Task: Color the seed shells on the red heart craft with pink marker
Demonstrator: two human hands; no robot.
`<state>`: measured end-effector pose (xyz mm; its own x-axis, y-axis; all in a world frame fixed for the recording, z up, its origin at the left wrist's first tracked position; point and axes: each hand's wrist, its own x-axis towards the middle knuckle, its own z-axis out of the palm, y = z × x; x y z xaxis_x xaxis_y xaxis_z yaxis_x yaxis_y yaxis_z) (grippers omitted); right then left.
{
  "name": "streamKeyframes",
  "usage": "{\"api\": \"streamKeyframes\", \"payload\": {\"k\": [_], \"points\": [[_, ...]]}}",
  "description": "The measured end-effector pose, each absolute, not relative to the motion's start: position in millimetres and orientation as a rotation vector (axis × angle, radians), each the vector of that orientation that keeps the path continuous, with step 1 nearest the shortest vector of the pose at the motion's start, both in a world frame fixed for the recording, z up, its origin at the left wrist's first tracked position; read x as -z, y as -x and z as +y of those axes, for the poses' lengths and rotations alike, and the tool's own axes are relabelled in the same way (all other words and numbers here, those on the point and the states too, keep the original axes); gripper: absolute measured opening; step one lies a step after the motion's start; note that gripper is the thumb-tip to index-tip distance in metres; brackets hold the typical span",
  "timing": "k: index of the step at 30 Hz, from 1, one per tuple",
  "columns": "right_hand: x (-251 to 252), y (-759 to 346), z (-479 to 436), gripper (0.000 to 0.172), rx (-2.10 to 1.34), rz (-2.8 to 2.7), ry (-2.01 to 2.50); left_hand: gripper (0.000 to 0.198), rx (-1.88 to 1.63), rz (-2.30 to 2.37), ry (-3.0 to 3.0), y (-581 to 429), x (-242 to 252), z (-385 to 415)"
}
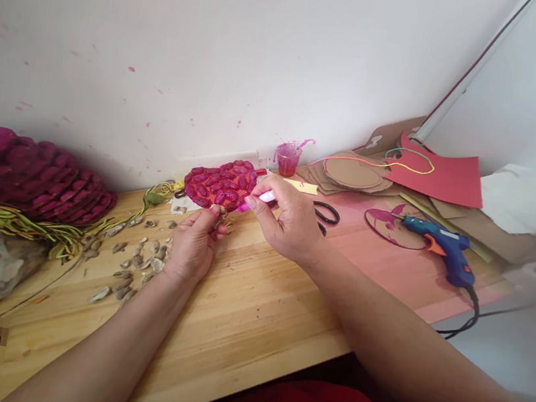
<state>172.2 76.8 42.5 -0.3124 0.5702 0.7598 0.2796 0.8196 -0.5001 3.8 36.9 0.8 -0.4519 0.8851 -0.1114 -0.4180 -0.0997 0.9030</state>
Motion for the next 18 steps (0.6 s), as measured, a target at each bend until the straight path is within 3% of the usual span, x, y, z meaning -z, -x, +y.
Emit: {"api": "streamKeyframes", "payload": {"k": [18], "points": [[-44.7,-173.5,76.5,0.01,-0.324,-1.917,0.671,0.035,-1.705,1.226,-0.723,-2.4,9.6,38.2]]}}
